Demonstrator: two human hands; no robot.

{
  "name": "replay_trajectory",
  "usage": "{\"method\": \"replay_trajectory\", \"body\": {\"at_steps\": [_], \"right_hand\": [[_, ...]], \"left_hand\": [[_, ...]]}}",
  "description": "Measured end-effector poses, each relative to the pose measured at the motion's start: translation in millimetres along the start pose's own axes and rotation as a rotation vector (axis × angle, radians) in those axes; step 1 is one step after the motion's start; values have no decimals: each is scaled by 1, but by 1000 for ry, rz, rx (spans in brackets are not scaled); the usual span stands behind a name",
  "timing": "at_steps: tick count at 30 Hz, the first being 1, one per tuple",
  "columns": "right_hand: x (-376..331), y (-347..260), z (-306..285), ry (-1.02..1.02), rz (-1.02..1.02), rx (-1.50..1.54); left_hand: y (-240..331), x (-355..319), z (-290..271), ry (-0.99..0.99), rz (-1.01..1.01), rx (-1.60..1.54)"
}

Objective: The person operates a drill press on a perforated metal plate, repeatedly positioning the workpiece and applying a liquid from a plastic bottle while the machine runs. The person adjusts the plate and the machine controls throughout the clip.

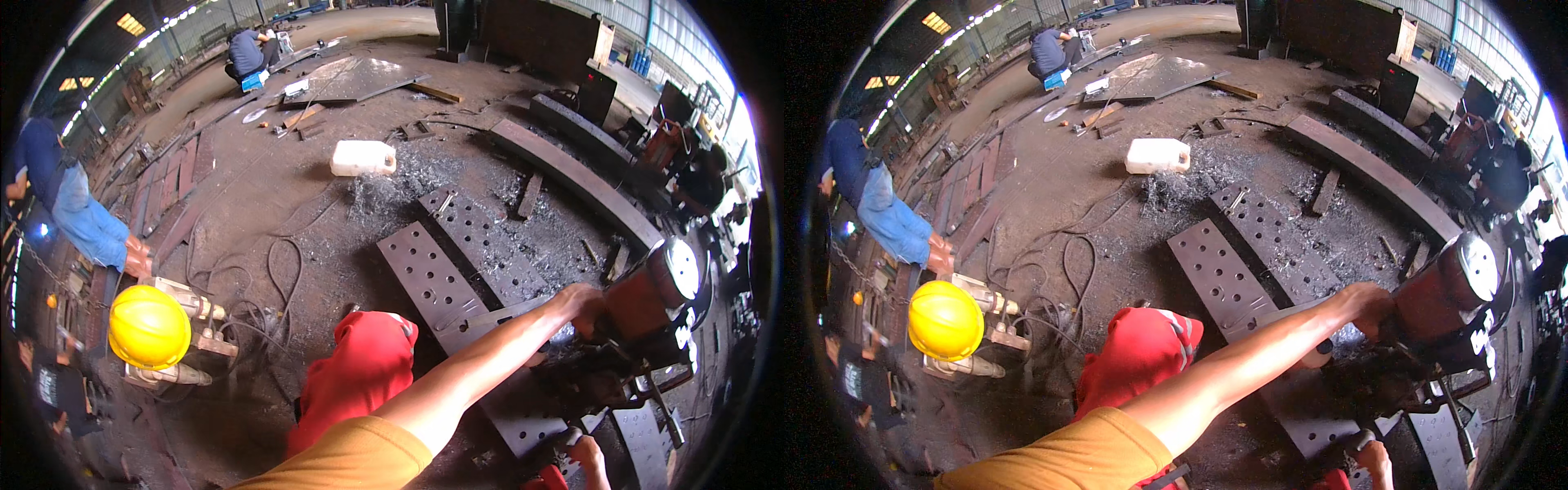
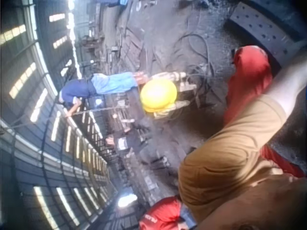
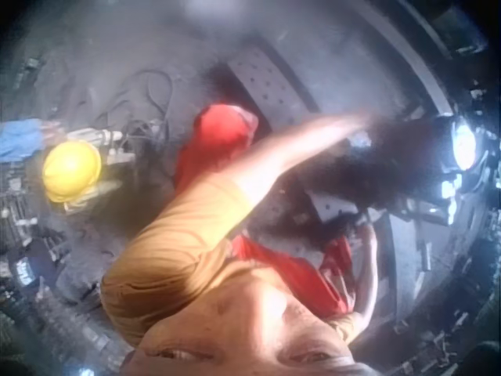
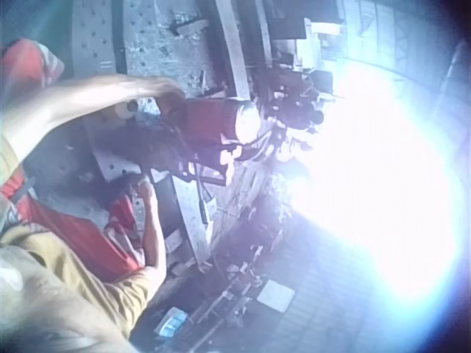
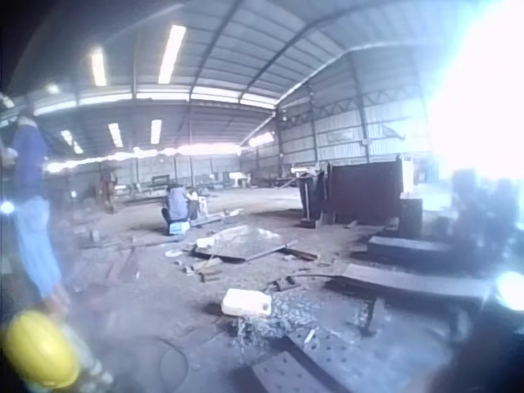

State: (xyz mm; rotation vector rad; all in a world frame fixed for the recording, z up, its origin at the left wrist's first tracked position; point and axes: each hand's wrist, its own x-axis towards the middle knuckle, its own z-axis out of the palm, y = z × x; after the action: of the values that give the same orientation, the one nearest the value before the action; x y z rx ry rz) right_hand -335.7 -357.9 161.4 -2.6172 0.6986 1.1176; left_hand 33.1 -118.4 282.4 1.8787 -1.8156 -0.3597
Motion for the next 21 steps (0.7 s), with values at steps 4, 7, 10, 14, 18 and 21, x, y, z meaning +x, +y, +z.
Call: {"method": "replay_trajectory", "body": {"at_steps": [4,7,10,14,18,21], "right_hand": [[25,25,15,312,-325,335],[48,6,15,102,-426,1045],[41,0,13,137,-243,1127],[37,-41,-1,92,-196,1115],[98,61,18,77,-329,818],[89,-26,13,56,-359,959]], "left_hand": [[10,-11,-2,-5,-108,-57],[-10,-16,3,-18,-156,-2],[27,-23,-23,-92,-223,53],[18,-41,-22,-24,-85,52],[49,-4,-36,-56,-83,211],[43,-41,-28,-98,-257,346]]}}
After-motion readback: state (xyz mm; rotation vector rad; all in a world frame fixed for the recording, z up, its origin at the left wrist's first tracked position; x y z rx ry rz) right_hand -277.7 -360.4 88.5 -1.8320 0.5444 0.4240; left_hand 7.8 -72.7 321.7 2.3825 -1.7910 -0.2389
